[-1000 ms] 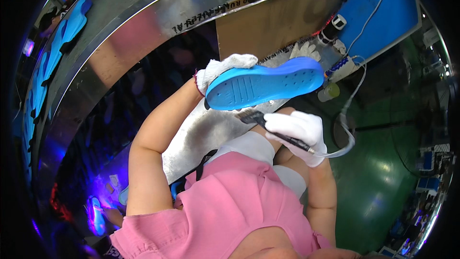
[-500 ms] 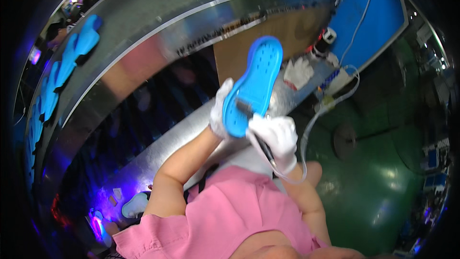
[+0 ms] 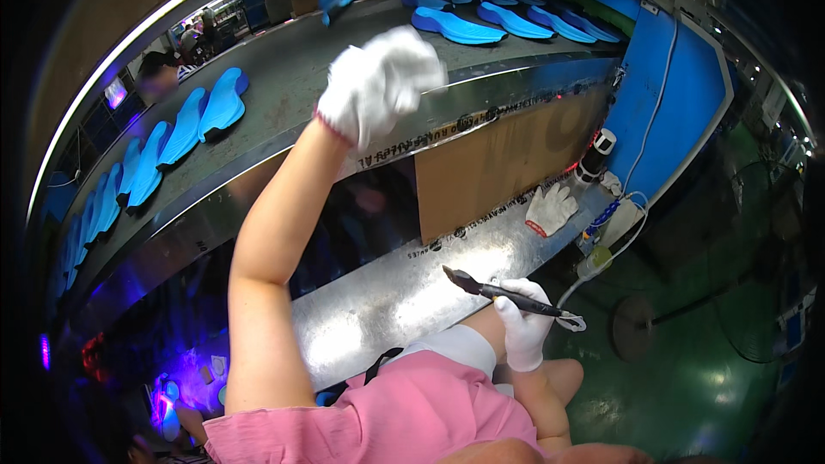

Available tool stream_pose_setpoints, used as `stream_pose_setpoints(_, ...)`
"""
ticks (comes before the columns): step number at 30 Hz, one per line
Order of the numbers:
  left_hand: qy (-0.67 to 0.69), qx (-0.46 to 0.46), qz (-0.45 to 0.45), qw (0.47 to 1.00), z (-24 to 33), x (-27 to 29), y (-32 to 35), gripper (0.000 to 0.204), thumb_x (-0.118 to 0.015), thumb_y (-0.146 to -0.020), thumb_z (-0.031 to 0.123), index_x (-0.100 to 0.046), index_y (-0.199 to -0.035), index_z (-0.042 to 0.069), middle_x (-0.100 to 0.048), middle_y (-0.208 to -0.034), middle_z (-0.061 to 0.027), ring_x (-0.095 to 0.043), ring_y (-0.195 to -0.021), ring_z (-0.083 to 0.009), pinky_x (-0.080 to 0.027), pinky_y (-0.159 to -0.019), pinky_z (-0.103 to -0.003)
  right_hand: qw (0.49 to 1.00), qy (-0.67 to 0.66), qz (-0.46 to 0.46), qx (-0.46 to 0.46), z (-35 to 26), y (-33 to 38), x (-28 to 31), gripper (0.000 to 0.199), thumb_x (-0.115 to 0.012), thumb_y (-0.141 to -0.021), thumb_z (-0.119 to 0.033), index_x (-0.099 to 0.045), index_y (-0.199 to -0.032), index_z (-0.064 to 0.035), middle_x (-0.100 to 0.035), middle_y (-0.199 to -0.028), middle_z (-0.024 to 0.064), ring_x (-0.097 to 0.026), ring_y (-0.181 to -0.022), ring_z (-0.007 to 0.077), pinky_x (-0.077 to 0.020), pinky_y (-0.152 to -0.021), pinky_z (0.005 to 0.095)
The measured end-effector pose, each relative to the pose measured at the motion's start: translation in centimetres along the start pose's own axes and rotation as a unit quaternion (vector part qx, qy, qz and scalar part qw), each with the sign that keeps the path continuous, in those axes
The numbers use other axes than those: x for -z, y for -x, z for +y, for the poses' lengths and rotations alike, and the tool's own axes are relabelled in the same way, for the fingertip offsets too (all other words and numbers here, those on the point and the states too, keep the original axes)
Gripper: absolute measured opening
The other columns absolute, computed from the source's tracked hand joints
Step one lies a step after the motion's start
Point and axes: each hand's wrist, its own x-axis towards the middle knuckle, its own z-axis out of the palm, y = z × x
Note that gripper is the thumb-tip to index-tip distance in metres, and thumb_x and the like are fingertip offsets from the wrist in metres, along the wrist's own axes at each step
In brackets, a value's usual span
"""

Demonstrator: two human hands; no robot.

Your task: The person repeatedly takes shoe outsoles from a conveyor belt and applies adhesive over their surfaces using a dispenser brush tool.

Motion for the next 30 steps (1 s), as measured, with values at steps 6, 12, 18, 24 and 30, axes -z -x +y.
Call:
stream_pose_setpoints(6, -0.486, 0.157, -0.006, 0.860, 2.4, 7.9, 5.2, 0.040, -0.053, -0.083, 0.014, -0.056, -0.122, 0.006, -0.057, -0.123, -0.0186, -0.052, -0.115, -0.0350, -0.042, -0.099, -0.041, 0.998, 0.001, 0.028, -0.052, 1.0, 0.5, 2.1, 0.026, -0.070, -0.085, -0.013, -0.058, -0.101, 0.0027, -0.065, -0.087, 0.0060, -0.058, -0.068, 0.0060, -0.0463, -0.063, 0.0181)
stream_pose_setpoints(12, -0.519, 0.294, -0.013, 0.803, -0.3, 15.2, 11.6, 0.022, -0.063, -0.084, 0.017, -0.062, -0.099, 0.000, -0.064, -0.098, -0.0188, -0.063, -0.088, -0.0323, -0.049, -0.078, -0.039, 0.992, -0.098, 0.036, -0.073, 1.6, 0.2, 1.0, 0.032, -0.068, -0.088, -0.018, -0.054, -0.106, 0.0044, -0.066, -0.086, 0.0111, -0.060, -0.063, 0.0082, -0.0497, -0.060, 0.0192)
stream_pose_setpoints(18, -0.076, 0.187, 0.267, 0.942, 10.3, 2.2, 14.0, 0.013, -0.068, -0.083, 0.004, -0.065, -0.095, 0.003, -0.065, -0.094, -0.0076, -0.061, -0.086, -0.0195, -0.050, -0.076, -0.031, 0.977, -0.017, 0.154, -0.145, 2.6, -0.1, 3.8, 0.017, -0.063, -0.085, 0.000, -0.058, -0.100, 0.0022, -0.064, -0.084, 0.0083, -0.061, -0.064, 0.0095, -0.0507, -0.056, 0.0200)
stream_pose_setpoints(24, -0.035, 0.007, 0.047, 0.998, 10.8, -11.9, 23.9, 0.034, -0.076, -0.062, -0.002, -0.068, -0.095, 0.003, -0.067, -0.099, -0.0143, -0.064, -0.096, -0.0348, -0.052, -0.085, -0.044, 0.960, -0.062, 0.226, -0.156, 3.4, -2.2, 4.4, 0.016, -0.062, -0.087, -0.006, -0.060, -0.102, -0.0009, -0.061, -0.080, 0.0037, -0.059, -0.061, 0.0096, -0.0509, -0.054, 0.0232)
stream_pose_setpoints(30, 0.086, 0.206, -0.070, 0.972, 7.3, -18.9, 28.8, 0.033, -0.076, -0.070, 0.017, -0.064, -0.099, 0.005, -0.052, -0.125, -0.0220, -0.051, -0.115, -0.0367, -0.040, -0.098, -0.044, 0.940, -0.097, 0.256, -0.206, 5.1, -2.0, 5.2, 0.014, -0.061, -0.089, -0.007, -0.060, -0.101, -0.0013, -0.060, -0.080, 0.0034, -0.058, -0.063, 0.0090, -0.0502, -0.054, 0.0239)
